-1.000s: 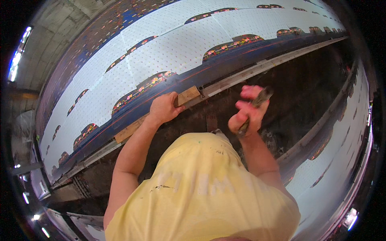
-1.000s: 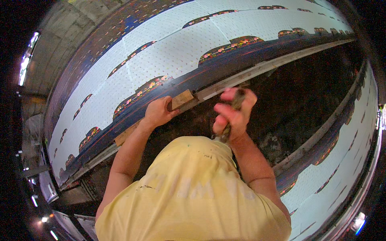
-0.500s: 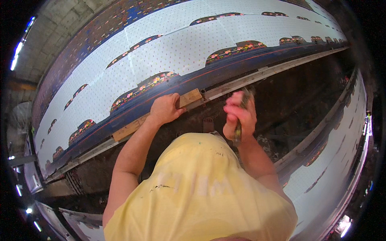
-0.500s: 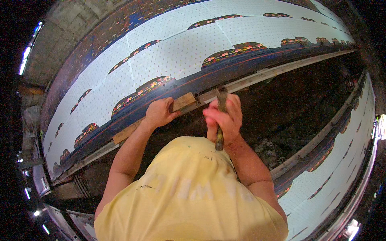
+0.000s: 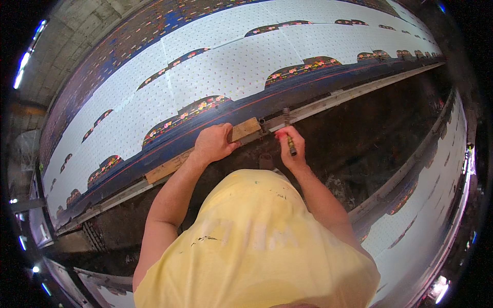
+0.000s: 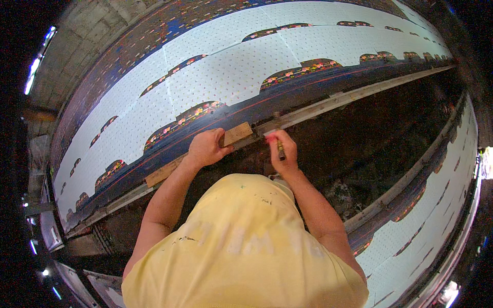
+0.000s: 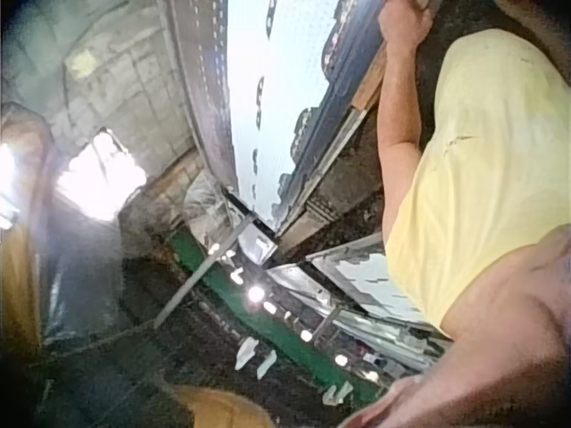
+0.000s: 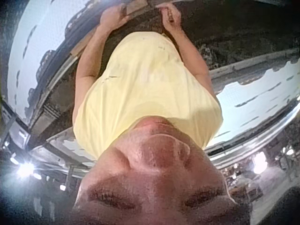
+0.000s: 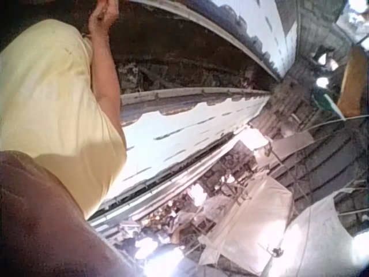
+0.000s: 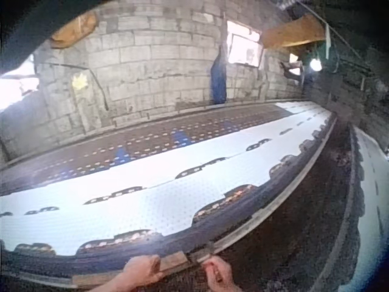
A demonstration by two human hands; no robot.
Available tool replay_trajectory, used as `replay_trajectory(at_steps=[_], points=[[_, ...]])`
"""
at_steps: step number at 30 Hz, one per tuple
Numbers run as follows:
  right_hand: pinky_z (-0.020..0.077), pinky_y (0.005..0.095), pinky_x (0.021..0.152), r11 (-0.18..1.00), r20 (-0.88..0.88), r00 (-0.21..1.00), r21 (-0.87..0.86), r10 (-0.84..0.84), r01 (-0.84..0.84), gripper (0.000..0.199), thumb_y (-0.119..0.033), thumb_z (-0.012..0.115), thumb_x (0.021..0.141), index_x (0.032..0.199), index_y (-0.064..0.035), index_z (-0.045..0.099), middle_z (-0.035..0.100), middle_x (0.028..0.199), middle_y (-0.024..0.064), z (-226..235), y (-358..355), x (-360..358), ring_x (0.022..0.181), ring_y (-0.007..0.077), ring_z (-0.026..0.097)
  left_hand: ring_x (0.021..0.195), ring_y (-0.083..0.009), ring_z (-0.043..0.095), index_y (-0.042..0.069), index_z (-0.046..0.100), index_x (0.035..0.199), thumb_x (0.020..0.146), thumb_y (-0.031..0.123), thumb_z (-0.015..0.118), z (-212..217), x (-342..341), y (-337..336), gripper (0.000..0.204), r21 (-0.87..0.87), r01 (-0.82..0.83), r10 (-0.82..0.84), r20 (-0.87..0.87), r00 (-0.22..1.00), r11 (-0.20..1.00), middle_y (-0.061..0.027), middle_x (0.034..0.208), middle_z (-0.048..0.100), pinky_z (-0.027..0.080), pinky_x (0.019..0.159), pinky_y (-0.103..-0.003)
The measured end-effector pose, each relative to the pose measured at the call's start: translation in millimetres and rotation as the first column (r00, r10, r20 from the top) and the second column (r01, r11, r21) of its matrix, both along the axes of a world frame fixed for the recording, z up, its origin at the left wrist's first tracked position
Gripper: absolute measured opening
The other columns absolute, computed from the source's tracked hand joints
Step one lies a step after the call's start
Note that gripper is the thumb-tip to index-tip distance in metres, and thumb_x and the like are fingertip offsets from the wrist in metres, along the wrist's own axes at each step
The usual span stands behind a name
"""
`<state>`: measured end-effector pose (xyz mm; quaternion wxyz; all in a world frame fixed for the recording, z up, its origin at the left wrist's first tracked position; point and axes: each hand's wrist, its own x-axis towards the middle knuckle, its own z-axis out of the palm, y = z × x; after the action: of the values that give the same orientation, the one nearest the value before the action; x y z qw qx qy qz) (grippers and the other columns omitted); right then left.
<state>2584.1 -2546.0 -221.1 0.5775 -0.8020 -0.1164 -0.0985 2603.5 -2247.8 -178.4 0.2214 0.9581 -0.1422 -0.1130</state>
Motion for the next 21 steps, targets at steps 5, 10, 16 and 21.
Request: replay_trajectory(at_steps=[5, 10, 16, 21], points=[[0.0592, 0.0354, 0.087, 0.986, -0.221, 0.970, 0.104, -0.105, 0.131, 0.021, -0.012, 0.063, 0.116, 0.131, -0.0034, 0.074, 0.076, 0.108, 0.0088, -26.4, -13.5, -16.2, 0.094, 0.0153, 0.072, 0.104, -0.0440, 0.075, 0.008, 0.065, 0.131, 0.094, 0.042, 0.087, 2.4, 3.2, -4.1, 0.054, 0.051, 0.031, -0.028, -0.051, 0.998, 0.998, -0.0188, 0.111, 0.075, 0.061, 0.087, -0.056], [0.0629, 0.0439, 0.089, 0.971, -0.138, 0.990, -0.237, -0.002, -0.031, 0.049, -0.014, 0.069, 0.111, 0.160, -0.0098, 0.062, 0.079, 0.118, 0.0226, -5.9, -4.6, -42.0, 0.099, 0.0327, 0.080, 0.124, -0.0423, 0.070, 0.014, 0.047, 0.164, 0.090, 0.019, 0.088, -4.5, 15.4, -44.0, 0.085, -0.099, 0.114, -0.099, 0.150, 0.984, 0.989, -0.0179, 0.135, 0.069, 0.062, 0.099, -0.053], [0.0600, 0.0538, 0.081, 0.832, -0.038, 0.998, -0.555, -0.040, 0.012, 0.045, -0.014, 0.079, 0.101, 0.144, -0.0086, 0.070, 0.078, 0.100, 0.0179, -5.7, 5.4, -40.2, 0.093, 0.0400, 0.077, 0.126, -0.0393, 0.068, 0.014, 0.060, 0.147, 0.087, 0.005, 0.082, -7.6, 40.9, -71.5, 0.064, -0.050, 0.311, -0.300, 0.160, 0.940, 0.949, -0.0135, 0.127, 0.072, 0.059, 0.103, -0.052], [0.0581, 0.0476, 0.078, 0.716, 0.110, 0.994, -0.692, -0.021, 0.092, 0.044, -0.015, 0.082, 0.096, 0.139, -0.0100, 0.073, 0.078, 0.094, 0.0107, -2.9, 12.8, -37.4, 0.086, 0.0325, 0.075, 0.125, -0.0385, 0.068, 0.013, 0.062, 0.140, 0.087, 0.003, 0.080, -7.7, 41.5, -69.9, 0.057, -0.097, 0.301, -0.284, 0.152, 0.947, 0.949, -0.0135, 0.127, 0.073, 0.059, 0.103, -0.051]])
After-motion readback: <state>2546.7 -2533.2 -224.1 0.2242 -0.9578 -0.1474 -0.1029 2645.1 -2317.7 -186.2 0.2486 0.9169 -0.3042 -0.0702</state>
